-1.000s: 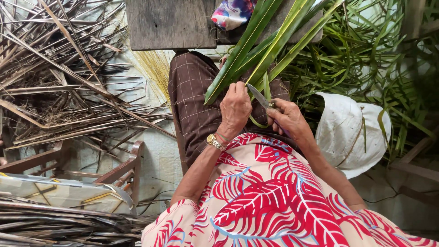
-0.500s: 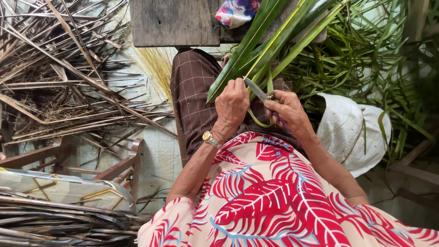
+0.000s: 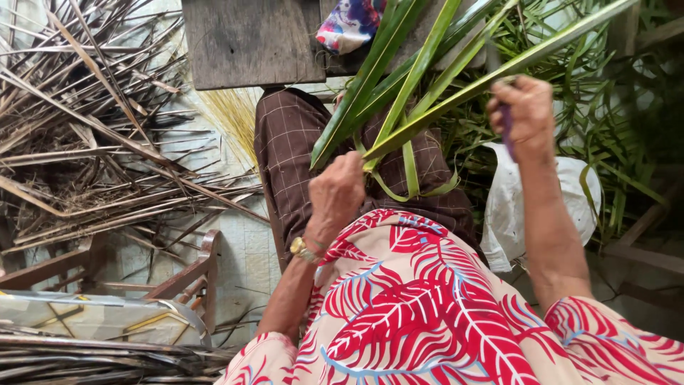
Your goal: Stripping the leafy part from palm fronds to collect the midribs using a small knife
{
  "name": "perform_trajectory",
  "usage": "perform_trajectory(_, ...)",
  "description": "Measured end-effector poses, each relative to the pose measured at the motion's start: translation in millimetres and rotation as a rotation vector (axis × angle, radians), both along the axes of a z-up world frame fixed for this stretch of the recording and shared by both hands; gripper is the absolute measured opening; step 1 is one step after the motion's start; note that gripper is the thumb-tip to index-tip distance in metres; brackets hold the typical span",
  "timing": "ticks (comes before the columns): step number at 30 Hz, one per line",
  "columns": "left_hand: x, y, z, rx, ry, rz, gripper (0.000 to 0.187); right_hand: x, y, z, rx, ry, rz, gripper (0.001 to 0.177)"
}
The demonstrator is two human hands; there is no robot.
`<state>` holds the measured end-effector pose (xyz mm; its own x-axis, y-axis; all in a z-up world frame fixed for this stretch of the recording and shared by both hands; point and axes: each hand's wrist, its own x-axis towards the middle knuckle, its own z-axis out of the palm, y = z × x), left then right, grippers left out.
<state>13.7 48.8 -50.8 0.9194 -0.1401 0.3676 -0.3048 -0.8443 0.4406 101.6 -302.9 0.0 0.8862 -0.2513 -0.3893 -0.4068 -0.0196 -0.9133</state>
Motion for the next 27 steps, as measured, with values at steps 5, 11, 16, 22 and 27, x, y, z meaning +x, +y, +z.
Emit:
perform_trajectory(5,0.5,48.1,42.9,-0.174,0.004,-0.031,0.005,-17.1,-78.6,31.4,-0.106,-0.106,-0.28,0.006)
perform_trajectory(11,5.7,61.6,76.9,-0.365,0.039,0.057,0.002,-81.2,-321.0,-61.7,0.012,-0.048,-0.581,0.001)
perform_trajectory(16,16.4,46.2,87.5,-0.379,0.078,0.062,0.001,-160.5,-454.5,-147.4,0.205,-0.061,-0.812,0.006)
perform_trajectory(22,36.7,27.2,83.3,-0.502,0.081,0.113,0.009,-230.6,-444.8,-163.6,0.151,-0.15,-0.86,0.011)
perform_trajectory(27,46.6,-11.2,60.4,-0.754,0.291,-0.116,0.005,-201.2,-301.7,-111.3,-0.185,-0.085,-0.944,0.011)
